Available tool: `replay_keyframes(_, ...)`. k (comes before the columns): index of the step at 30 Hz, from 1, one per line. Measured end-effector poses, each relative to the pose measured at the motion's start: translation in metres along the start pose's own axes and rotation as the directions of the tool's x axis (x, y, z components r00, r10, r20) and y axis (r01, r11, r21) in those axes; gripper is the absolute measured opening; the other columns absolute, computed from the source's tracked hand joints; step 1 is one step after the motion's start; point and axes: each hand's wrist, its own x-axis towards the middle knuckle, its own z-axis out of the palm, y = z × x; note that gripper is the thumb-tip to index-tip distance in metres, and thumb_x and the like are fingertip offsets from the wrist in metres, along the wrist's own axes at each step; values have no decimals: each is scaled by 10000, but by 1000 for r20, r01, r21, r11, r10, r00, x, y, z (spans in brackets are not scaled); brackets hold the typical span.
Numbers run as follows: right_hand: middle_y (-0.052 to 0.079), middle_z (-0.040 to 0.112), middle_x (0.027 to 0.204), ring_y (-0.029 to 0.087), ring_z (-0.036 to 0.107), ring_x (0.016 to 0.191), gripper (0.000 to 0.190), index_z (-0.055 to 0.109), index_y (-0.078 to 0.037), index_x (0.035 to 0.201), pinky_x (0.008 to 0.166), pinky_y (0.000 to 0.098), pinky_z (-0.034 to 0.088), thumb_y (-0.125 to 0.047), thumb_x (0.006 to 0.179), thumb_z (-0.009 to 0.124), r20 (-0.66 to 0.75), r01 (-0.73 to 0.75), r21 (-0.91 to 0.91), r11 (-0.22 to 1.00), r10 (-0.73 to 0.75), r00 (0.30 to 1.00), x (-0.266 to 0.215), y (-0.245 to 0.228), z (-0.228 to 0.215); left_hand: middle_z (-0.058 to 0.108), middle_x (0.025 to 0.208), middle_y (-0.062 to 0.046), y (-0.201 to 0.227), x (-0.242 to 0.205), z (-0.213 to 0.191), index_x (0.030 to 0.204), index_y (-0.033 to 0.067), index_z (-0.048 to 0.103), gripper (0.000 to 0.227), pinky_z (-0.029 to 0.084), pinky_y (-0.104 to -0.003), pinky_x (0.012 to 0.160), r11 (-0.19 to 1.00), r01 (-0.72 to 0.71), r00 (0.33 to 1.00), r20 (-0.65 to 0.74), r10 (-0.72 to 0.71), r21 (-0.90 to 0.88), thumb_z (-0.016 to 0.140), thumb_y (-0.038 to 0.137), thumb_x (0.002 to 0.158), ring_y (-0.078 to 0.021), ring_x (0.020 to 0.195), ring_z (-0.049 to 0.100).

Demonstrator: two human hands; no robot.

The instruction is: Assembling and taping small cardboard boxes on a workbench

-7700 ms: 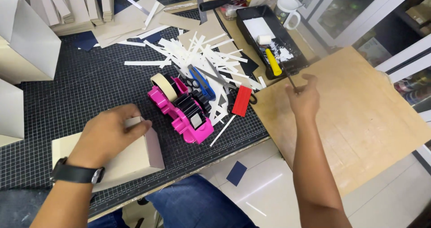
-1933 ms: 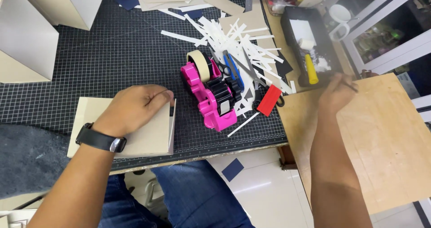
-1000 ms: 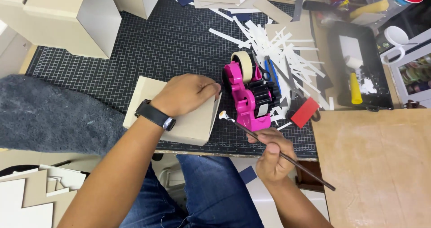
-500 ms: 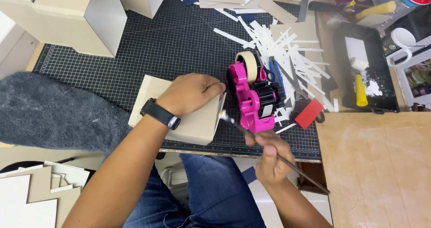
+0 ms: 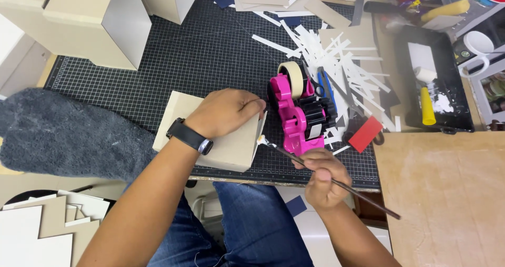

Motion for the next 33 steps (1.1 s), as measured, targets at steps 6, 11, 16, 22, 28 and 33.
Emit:
replay_keyframes(6,152,717,867,220,687,737,291,600,-21,1041,741,311,565,-186,1108,370,17,-89,-89,992,91,996,26,19,8,699,640,-125,0,1,1,914,171,814,465,557,-423,699,1000,2,1000,-19,-1,10,438,442,955,-329,703,708)
replay_keyframes(11,162,715,794,243,703,670,306,589,-11,974,709,340,560,-199,1083,374,13,-43,28,999,43,999,4,20,1,707,662,-124,-1,0,2,929,172,813,471,559,-421,716,1000,4,1000,-12,-4,0,430,445,959,-328,718,711)
replay_keyframes(16,138,715,798,238,705,689,298,587,-3,997,721,336,559,-158,1105,357,28,-44,-57,997,45,999,31,27,14,711,673,-119,-4,2,2,945,176,816,461,557,-429,707,1000,-10,1000,-21,11,15,436,438,962,-334,723,712)
replay_keyframes(22,145,690,774,246,697,661,275,551,4,977,704,349,568,-137,1101,350,-23,-47,-33,998,46,999,31,32,11,721,693,-136,-3,1,2,939,165,810,474,556,-428,714,1000,0,1000,-12,0,-1,431,447,966,-343,728,710)
replay_keyframes(28,158,690,822,255,711,725,292,556,-4,1046,758,355,593,-145,1120,311,-37,-41,-2,999,41,998,25,39,6,694,628,-114,3,-2,-2,837,168,788,607,544,-390,713,999,38,999,-5,-38,-11,330,541,979,-307,699,702)
replay_keyframes(33,125,684,813,210,675,688,280,558,-37,1040,738,311,581,-170,1123,326,-42,-133,-81,988,130,991,38,32,12,674,621,-142,6,-3,-3,815,129,762,712,548,-413,712,999,49,999,-7,-49,-16,264,617,962,-332,714,705)
